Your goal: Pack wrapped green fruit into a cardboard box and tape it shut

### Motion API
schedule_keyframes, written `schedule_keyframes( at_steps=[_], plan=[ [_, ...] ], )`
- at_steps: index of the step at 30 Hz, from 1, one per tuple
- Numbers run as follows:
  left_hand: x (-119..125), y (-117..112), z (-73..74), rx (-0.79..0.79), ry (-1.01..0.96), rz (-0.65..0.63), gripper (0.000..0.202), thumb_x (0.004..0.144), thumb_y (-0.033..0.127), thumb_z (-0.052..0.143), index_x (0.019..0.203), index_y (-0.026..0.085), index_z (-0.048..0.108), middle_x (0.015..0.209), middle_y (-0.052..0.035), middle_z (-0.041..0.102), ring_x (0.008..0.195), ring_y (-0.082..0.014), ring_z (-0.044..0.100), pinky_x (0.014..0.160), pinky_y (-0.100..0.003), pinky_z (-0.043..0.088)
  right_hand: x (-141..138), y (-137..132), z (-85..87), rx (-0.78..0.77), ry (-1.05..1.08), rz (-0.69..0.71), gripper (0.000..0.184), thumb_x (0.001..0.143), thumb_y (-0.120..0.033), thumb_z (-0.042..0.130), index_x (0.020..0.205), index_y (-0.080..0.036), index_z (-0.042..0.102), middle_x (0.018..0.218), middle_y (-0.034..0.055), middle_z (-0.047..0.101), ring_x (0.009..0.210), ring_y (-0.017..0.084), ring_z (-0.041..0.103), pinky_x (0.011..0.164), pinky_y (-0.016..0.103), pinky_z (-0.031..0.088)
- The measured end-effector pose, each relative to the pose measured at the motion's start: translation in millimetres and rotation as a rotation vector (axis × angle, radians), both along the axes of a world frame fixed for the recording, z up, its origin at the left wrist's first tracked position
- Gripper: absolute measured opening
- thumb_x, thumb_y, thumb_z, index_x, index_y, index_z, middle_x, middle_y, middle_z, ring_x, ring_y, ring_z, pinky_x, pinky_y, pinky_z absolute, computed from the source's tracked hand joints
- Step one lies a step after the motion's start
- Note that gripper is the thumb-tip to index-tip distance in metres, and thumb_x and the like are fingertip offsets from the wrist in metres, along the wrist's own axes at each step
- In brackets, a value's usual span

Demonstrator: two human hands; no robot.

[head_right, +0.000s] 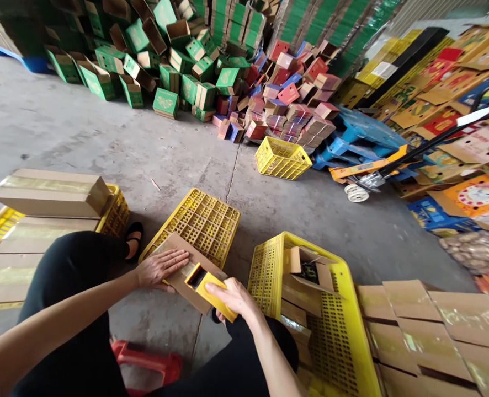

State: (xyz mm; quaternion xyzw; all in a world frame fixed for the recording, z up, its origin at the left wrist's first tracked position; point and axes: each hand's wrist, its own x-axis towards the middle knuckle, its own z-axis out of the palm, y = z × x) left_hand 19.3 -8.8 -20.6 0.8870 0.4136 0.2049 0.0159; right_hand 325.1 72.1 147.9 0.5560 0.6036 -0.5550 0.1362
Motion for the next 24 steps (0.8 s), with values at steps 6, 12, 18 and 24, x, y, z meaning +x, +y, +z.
schedule_keyframes(
  at_steps=[6, 12, 18, 24],
  plan=[
    [3, -5, -0.6, -0.015, 0.012, 0.021, 0.100, 0.100, 0.080, 0.047, 0.175, 0.022, 0.017, 0.176, -0.0164, 0.031, 0.161, -0.0368, 0.035, 0.131, -0.051, 0.028, 4, -5, -11.8, 0.045, 0.035, -0.028, 0.038, 0.098, -0.052, 0.065, 0.081, -0.018, 0.068, 0.050, 0.0012, 0.068, 0.047, 0.019, 0.071, 0.045, 0.022, 0.055],
    [18, 2, 8.8, -0.067, 0.022, -0.056, 0.106, 0.099, 0.075, 0.054, 0.174, 0.012, 0.014, 0.174, -0.0245, 0.031, 0.161, -0.0386, 0.034, 0.129, -0.054, 0.032, 5, -1, -10.0, 0.035, 0.073, -0.031, 0.039, 0.098, -0.051, 0.066, 0.078, -0.018, 0.068, 0.053, 0.0027, 0.067, 0.049, 0.020, 0.070, 0.048, 0.024, 0.058],
    [27, 6, 11.6, -0.092, 0.091, -0.148, 0.106, 0.101, 0.071, 0.053, 0.174, 0.010, 0.005, 0.176, -0.0224, 0.027, 0.163, -0.0362, 0.030, 0.133, -0.053, 0.027, 5, -7, -5.7, 0.062, 0.081, -0.049, 0.041, 0.095, -0.055, 0.069, 0.079, -0.017, 0.066, 0.054, 0.0057, 0.068, 0.048, 0.020, 0.069, 0.045, 0.025, 0.055],
    [22, 1, 11.5, -0.043, 0.094, -0.143, 0.105, 0.103, 0.073, 0.048, 0.175, 0.011, 0.005, 0.176, -0.0214, 0.027, 0.163, -0.0367, 0.029, 0.133, -0.052, 0.028, 7, -11, -10.5, 0.033, 0.078, -0.056, 0.047, 0.090, -0.062, 0.075, 0.082, -0.016, 0.068, 0.058, 0.0089, 0.069, 0.053, 0.021, 0.070, 0.046, 0.026, 0.056]
  ],
)
